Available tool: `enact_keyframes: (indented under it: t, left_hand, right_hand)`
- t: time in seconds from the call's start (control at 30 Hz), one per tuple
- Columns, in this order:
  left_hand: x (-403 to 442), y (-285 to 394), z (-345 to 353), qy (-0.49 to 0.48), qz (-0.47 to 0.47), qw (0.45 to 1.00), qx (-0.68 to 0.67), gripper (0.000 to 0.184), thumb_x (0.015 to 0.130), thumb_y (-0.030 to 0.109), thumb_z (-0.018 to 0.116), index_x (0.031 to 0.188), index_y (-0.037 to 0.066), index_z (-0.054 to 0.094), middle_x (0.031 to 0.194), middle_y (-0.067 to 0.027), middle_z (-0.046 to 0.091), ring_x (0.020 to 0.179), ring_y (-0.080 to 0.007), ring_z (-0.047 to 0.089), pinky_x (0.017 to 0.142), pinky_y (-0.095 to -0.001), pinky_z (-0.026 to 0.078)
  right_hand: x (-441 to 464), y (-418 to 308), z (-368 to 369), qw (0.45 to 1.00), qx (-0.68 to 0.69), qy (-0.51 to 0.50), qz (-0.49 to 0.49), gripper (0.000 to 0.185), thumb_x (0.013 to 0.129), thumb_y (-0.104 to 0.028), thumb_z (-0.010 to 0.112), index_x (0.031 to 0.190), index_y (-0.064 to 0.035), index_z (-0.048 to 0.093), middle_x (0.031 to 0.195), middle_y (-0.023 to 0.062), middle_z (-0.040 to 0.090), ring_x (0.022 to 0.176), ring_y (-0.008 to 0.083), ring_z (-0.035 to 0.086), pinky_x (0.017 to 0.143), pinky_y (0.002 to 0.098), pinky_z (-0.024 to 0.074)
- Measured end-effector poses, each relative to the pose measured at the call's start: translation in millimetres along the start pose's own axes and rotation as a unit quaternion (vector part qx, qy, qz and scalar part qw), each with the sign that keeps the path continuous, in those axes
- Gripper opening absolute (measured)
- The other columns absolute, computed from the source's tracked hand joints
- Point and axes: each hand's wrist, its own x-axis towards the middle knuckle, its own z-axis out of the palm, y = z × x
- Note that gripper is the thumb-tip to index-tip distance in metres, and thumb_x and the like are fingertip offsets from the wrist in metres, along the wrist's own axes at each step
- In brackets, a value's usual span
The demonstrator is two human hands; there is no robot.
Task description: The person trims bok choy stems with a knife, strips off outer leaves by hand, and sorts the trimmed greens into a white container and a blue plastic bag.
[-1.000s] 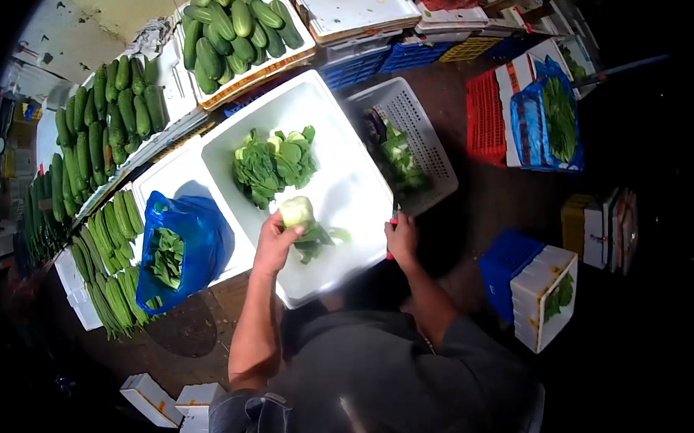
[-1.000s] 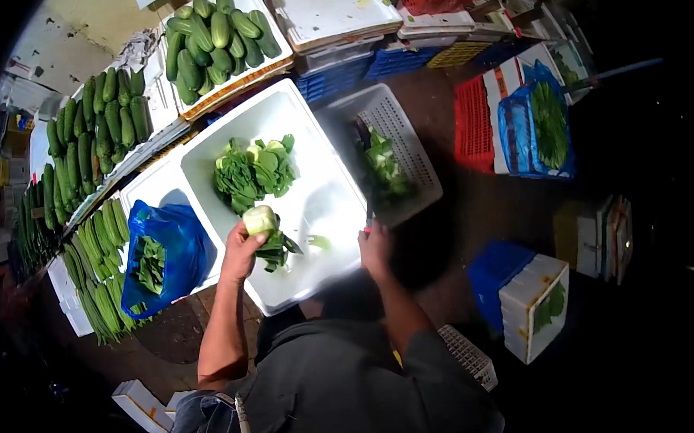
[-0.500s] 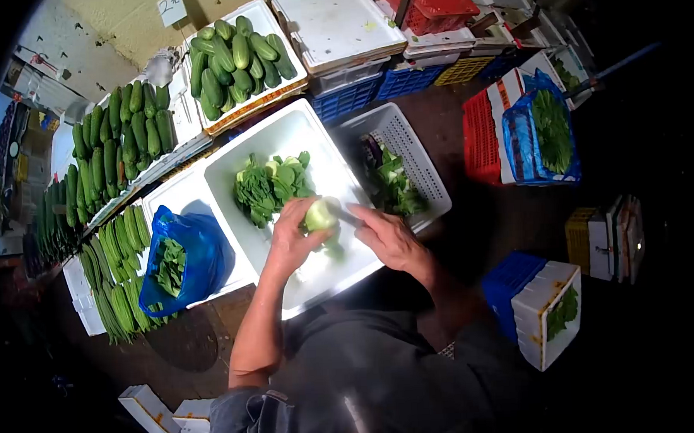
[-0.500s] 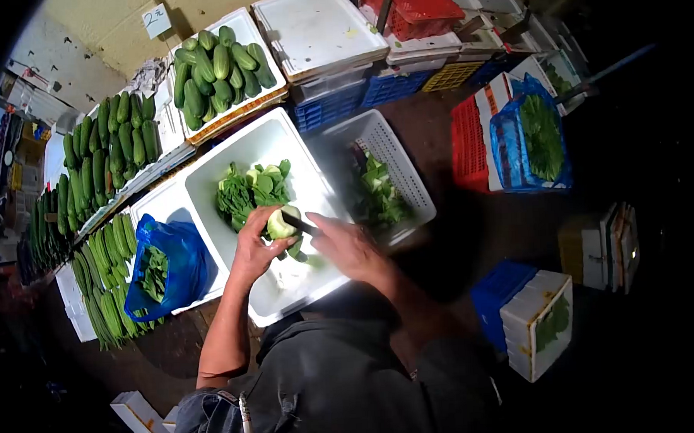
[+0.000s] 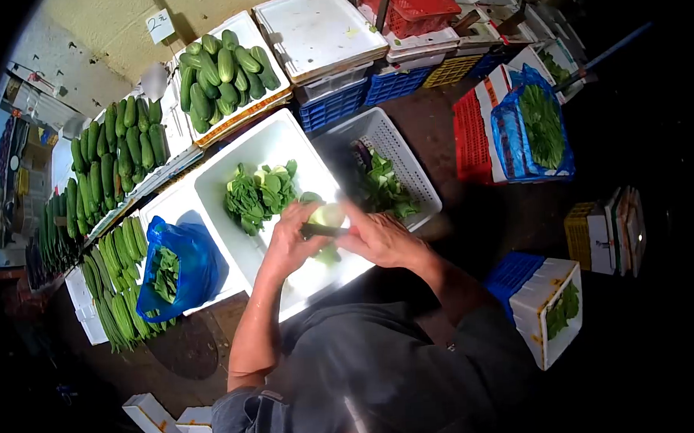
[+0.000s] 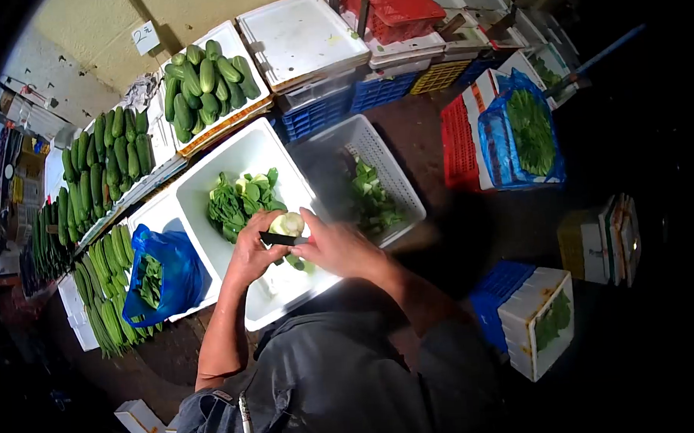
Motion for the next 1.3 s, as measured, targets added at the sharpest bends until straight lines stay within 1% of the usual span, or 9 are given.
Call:
enact_keyframes:
  t: [0.53, 0.83, 0.93, 1.0, 1.1, 1.17, 1.23, 1.27, 1.3]
  left_hand:
    - [14.2, 7.1, 21.6, -0.023, -0.04, 0.999, -0.018, 0.048, 0.074, 0.012, 0.083, 0.117, 0.001, 0.066, 0.099, -0.013, 0.065, 0.094, -0.0277, 0.06, 0.085, -0.0386, 0.049]
    - [22.4, 10.0, 39.4, -0.04, -0.034, 0.998, 0.031, 0.045, 0.074, 0.014, 0.083, 0.114, 0.001, 0.066, 0.096, -0.0147, 0.065, 0.089, -0.0296, 0.061, 0.08, -0.0391, 0.05]
    - [17.5, 0.0, 49.2, -0.026, -0.032, 0.999, 0.008, 0.047, 0.075, 0.014, 0.083, 0.118, 0.004, 0.067, 0.097, -0.014, 0.065, 0.091, -0.0288, 0.062, 0.081, -0.039, 0.05]
    - [17.3, 1.8, 55.6, -0.008, -0.042, 0.999, -0.015, 0.047, 0.076, 0.014, 0.082, 0.12, 0.006, 0.067, 0.097, -0.0133, 0.066, 0.092, -0.0277, 0.062, 0.082, -0.039, 0.051]
    - [25.5, 15.7, 45.6, 0.023, -0.076, 0.996, -0.051, 0.046, 0.078, 0.013, 0.081, 0.121, 0.006, 0.068, 0.101, -0.0103, 0.066, 0.097, -0.0241, 0.063, 0.089, -0.0373, 0.05]
    - [30.5, 11.4, 46.4, 0.016, -0.044, 0.995, -0.089, 0.046, 0.078, 0.011, 0.082, 0.121, 0.006, 0.068, 0.1, -0.0087, 0.066, 0.098, -0.0223, 0.063, 0.09, -0.0354, 0.05]
    - [38.5, -6.4, 55.1, -0.015, 0.003, 0.993, -0.115, 0.046, 0.078, 0.01, 0.081, 0.121, 0.005, 0.068, 0.098, -0.0072, 0.066, 0.099, -0.0198, 0.063, 0.089, -0.0339, 0.051]
    - [39.8, -7.0, 57.2, -0.055, -0.093, 0.973, -0.205, 0.047, 0.08, 0.01, 0.081, 0.123, 0.004, 0.066, 0.101, -0.0045, 0.068, 0.099, -0.0154, 0.063, 0.089, -0.031, 0.052]
    - [40.2, -6.2, 62.0, -0.055, -0.129, 0.955, -0.26, 0.047, 0.081, 0.011, 0.081, 0.125, 0.003, 0.064, 0.104, -0.0043, 0.069, 0.098, -0.0142, 0.064, 0.088, -0.03, 0.052]
  right_hand:
    - [-2.8, 45.5, -3.9, 0.997, 0.073, 0.022, -0.031, 0.041, 0.1, -0.025, 0.058, 0.137, -0.0117, 0.046, 0.098, 0.0225, 0.07, 0.09, 0.0426, 0.068, 0.076, 0.0469, 0.051]
    - [-10.5, 86.8, 5.0, 0.984, 0.141, 0.084, -0.07, 0.049, 0.102, -0.022, 0.055, 0.145, -0.0005, 0.047, 0.118, 0.0223, 0.068, 0.108, 0.0265, 0.067, 0.092, 0.0361, 0.0491]
    - [-15.0, 92.4, -0.5, 0.986, 0.162, 0.023, 0.029, 0.049, 0.102, -0.021, 0.053, 0.145, 0.0018, 0.046, 0.128, 0.0215, 0.065, 0.117, 0.0259, 0.063, 0.101, 0.0333, 0.0454]
    - [-23.0, 100.7, -4.3, 0.976, 0.194, 0.065, 0.081, 0.048, 0.102, -0.021, 0.052, 0.145, 0.0011, 0.046, 0.128, 0.0198, 0.064, 0.114, 0.0236, 0.064, 0.102, 0.0316, 0.0451]
    - [-35.0, 137.8, -1.1, 0.935, 0.257, 0.113, 0.216, 0.051, 0.103, -0.027, 0.051, 0.149, -0.0063, 0.046, 0.121, 0.0128, 0.064, 0.103, 0.0199, 0.064, 0.083, 0.0365, 0.0554]
    - [-34.6, 151.0, 1.0, 0.899, 0.313, 0.157, 0.263, 0.053, 0.102, -0.039, 0.052, 0.147, -0.0104, 0.049, 0.095, 0.0051, 0.06, 0.083, 0.0188, 0.061, 0.066, 0.0374, 0.0579]
    - [-23.1, 170.5, 5.7, 0.855, 0.38, 0.193, 0.296, 0.05, 0.102, -0.044, 0.051, 0.138, -0.0101, 0.056, 0.085, 0.0024, 0.054, 0.073, 0.0167, 0.056, 0.064, 0.036, 0.0571]
    - [-17.8, 174.8, 6.0, 0.831, 0.413, 0.206, 0.311, 0.05, 0.102, -0.047, 0.05, 0.134, -0.01, 0.06, 0.08, 0.0011, 0.051, 0.068, 0.0156, 0.054, 0.063, 0.0353, 0.0566]
    - [-15.0, 177.6, 4.9, 0.8, 0.479, 0.19, 0.308, 0.047, 0.105, -0.05, 0.044, 0.112, -0.0072, 0.062, 0.064, -0.001, 0.045, 0.053, 0.012, 0.045, 0.051, 0.0328, 0.0468]
